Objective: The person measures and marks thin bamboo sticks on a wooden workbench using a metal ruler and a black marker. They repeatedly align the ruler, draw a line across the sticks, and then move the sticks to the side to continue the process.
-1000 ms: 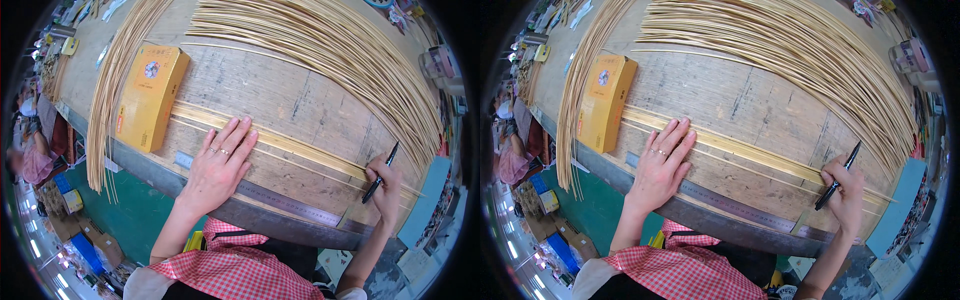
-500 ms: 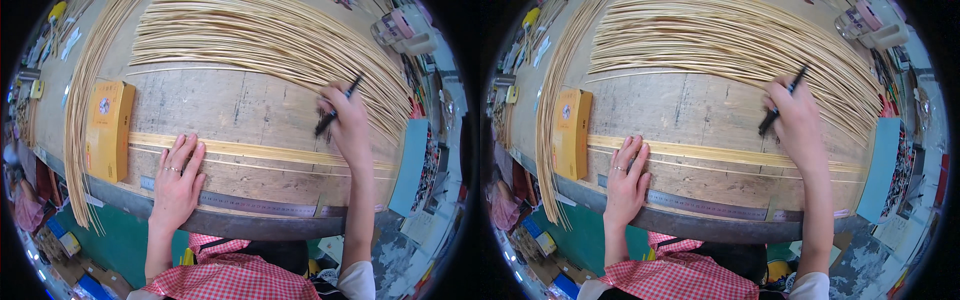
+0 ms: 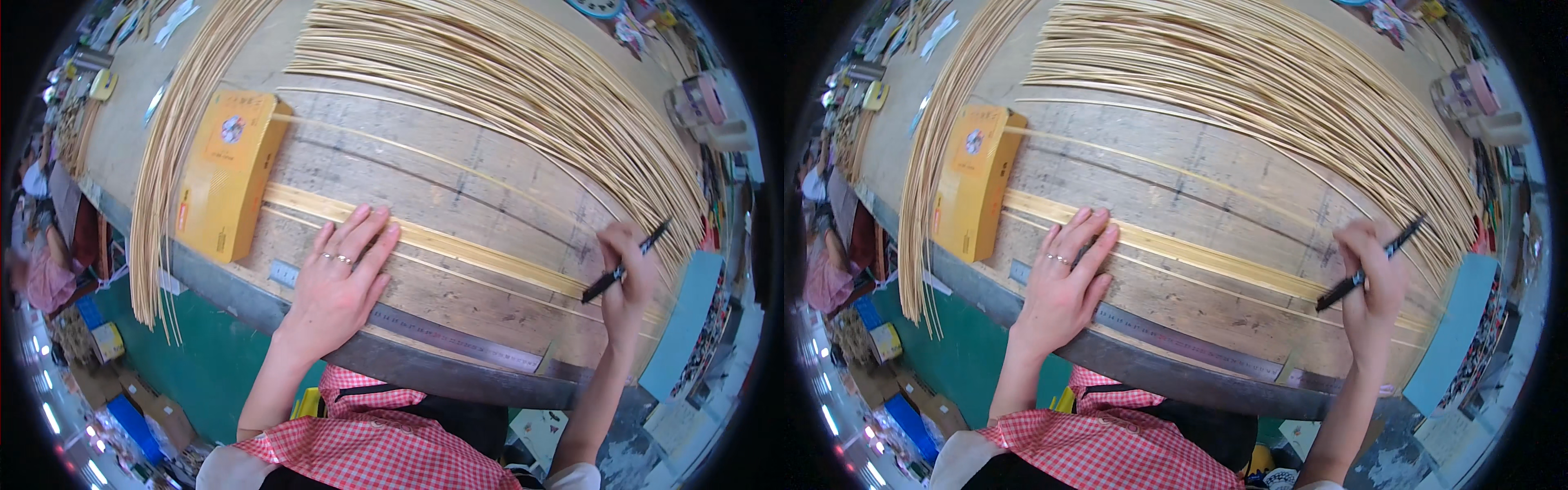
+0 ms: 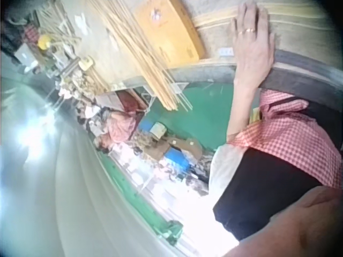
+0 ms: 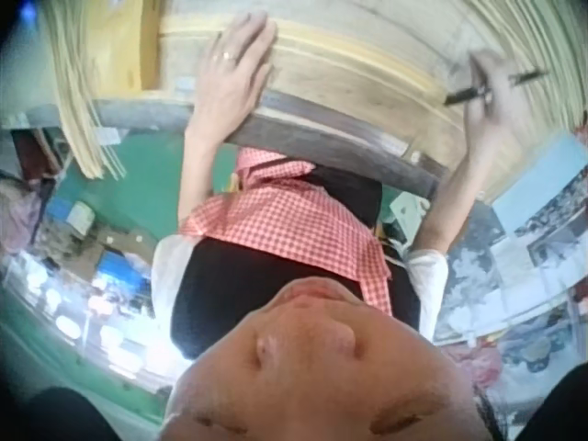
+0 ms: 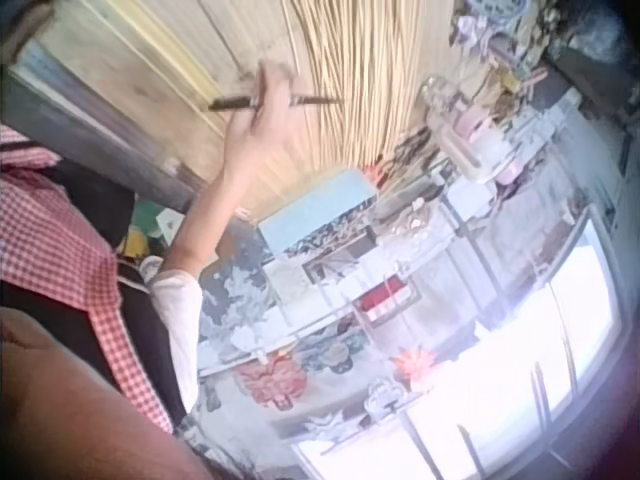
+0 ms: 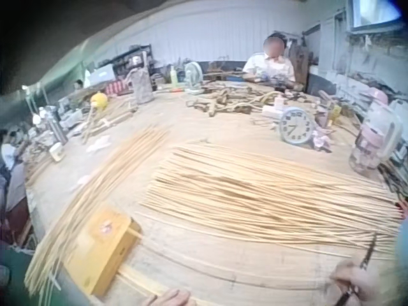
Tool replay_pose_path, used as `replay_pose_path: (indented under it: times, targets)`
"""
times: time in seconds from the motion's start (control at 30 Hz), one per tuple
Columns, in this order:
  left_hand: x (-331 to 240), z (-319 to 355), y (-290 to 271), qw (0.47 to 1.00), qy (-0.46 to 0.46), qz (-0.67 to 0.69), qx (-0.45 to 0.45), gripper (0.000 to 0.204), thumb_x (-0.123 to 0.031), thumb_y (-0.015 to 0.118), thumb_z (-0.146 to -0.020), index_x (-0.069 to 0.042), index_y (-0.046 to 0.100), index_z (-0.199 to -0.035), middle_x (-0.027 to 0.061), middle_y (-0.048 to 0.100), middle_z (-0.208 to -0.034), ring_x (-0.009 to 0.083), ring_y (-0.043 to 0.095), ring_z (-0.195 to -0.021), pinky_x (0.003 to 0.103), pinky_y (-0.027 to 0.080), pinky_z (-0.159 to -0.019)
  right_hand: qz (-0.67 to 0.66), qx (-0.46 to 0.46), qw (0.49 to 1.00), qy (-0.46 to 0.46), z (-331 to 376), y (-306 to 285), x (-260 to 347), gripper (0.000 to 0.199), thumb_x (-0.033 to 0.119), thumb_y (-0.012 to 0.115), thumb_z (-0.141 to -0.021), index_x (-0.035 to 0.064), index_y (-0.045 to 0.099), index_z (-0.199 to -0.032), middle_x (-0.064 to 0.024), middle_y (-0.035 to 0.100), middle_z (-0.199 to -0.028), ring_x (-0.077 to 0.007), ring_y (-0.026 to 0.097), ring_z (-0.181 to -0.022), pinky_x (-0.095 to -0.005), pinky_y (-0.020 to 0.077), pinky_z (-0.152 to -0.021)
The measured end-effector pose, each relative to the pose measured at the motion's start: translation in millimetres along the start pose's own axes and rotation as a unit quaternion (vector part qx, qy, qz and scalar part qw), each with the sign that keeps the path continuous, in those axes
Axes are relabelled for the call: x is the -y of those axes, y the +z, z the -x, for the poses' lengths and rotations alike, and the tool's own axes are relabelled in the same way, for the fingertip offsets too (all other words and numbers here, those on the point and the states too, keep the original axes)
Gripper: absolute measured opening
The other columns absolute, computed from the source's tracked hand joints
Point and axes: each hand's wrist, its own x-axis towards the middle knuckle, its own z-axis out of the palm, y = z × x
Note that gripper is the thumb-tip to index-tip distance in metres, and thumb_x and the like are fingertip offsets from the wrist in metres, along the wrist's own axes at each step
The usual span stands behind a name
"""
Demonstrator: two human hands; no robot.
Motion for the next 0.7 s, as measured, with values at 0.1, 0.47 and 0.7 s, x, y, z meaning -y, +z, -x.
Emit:
replay_pose_path:
  times: [0.1,0.47,0.7]
  targets:
    - [1,0,1,1.0,0.004,0.008,-0.006,0.065,-0.009,0.071,-0.085,-0.011,0.051,-0.147,0.0116,0.045,-0.153,0.0326,0.04,-0.145,0.055,0.033,-0.116,-0.032,0.039,0.997,0.063,30,-1,-6,0.028,-0.015,0.058,-0.078,-0.0002,0.065,-0.1,-0.0144,0.06,-0.091,-0.0273,0.061,-0.081,-0.0313,0.0458,-0.07]
    - [1,1,2,1.0,0.006,-0.024,0.008,0.065,-0.01,0.069,-0.087,-0.011,0.048,-0.149,0.0101,0.04,-0.159,0.0319,0.038,-0.147,0.055,0.031,-0.118,-0.023,0.055,0.997,0.041,35,24,4,0.03,-0.014,0.06,-0.071,0.0002,0.066,-0.097,-0.015,0.06,-0.091,-0.0304,0.062,-0.083,-0.0344,0.0473,-0.072]
    - [-2,0,2,1.0,-0.016,-0.012,0.015,0.066,-0.003,0.067,-0.085,-0.011,0.049,-0.148,0.0102,0.042,-0.158,0.033,0.036,-0.149,0.054,0.029,-0.119,0.018,0.019,0.999,0.018,7,20,-7,0.018,-0.006,0.067,-0.082,0.0018,0.066,-0.099,-0.0155,0.063,-0.096,-0.0349,0.062,-0.088,-0.0417,0.0486,-0.075]
